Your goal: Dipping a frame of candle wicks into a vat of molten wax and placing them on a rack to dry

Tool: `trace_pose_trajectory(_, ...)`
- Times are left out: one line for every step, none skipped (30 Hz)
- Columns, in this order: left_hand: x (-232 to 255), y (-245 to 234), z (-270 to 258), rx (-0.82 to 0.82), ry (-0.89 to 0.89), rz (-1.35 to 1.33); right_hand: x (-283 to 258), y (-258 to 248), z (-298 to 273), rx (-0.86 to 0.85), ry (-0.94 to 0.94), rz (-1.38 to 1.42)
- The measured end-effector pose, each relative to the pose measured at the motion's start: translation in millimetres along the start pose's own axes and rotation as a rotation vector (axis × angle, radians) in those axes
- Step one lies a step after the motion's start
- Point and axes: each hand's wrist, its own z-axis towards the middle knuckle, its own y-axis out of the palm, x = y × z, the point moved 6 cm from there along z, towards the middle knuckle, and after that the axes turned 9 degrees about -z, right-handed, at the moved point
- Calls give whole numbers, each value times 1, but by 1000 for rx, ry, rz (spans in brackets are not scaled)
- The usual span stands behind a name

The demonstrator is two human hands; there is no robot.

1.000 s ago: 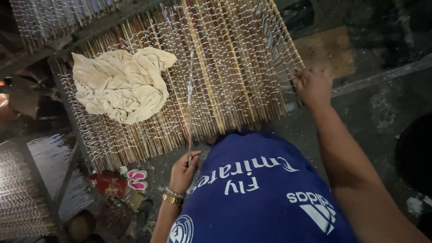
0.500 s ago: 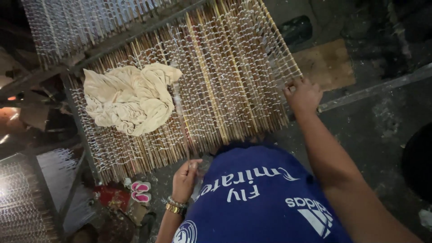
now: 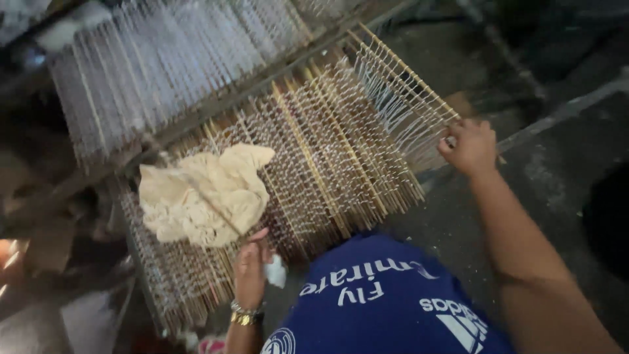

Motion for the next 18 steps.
trace_pose_trajectory(0, -9, 4, -21, 13, -14, 11, -18, 4, 12, 20, -17)
trace_pose_trajectory(-4, -22, 9, 5, -23, -143, 21, -31, 7, -73, 11, -55)
trace_pose_trajectory(-8, -35, 11, 30, -66, -269, 29, -43, 6, -161, 5, -89)
trace_pose_trajectory(8, -36, 18, 7, -59, -280, 44, -58, 4, -154, 26, -103)
trace_pose_trajectory(22, -39, 27, 7, -60, -203, 57, -76, 3, -89, -2, -147)
trace_pose_trajectory(37, -41, 34, 8, -60, -126, 69, -95, 0, -26, -30, -192)
trace_pose_trajectory(31, -47, 42, -14, -48, -138, 80, -120, -3, -17, -9, -208)
trace_pose_trajectory(24, -52, 49, -32, -41, -116, 87, -145, -7, -14, -38, -185)
trace_pose_trajectory(19, -58, 57, -48, -34, -92, 92, -168, -11, -12, -69, -159)
trace_pose_trajectory(27, -56, 66, -67, -24, -101, 100, -192, -17, -4, -50, -171)
trace_pose_trajectory(32, -55, 74, -73, -63, -20, 104, -217, -24, 22, -59, -239)
trace_pose_trajectory(37, -53, 83, -79, -101, 61, 108, -242, -31, 46, -68, -306)
trace_pose_trajectory(48, -44, 92, -101, -91, 55, 116, -257, -42, 49, -47, -319)
trace_pose_trajectory(62, -32, 101, -177, -45, 11, 124, -273, -52, 72, -26, -347)
trace_pose_trajectory(76, -19, 108, -254, -1, -33, 131, -288, -65, 91, -6, -376)
trace_pose_trajectory(80, -4, 121, -277, 5, -40, 136, -302, -77, 91, 15, -389)
trace_pose_trajectory(94, 17, 129, -389, 201, 55, 141, -314, -90, 80, 38, -395)
trace_pose_trajectory(108, 38, 134, -495, 400, 148, 145, -327, -104, 69, 62, -400)
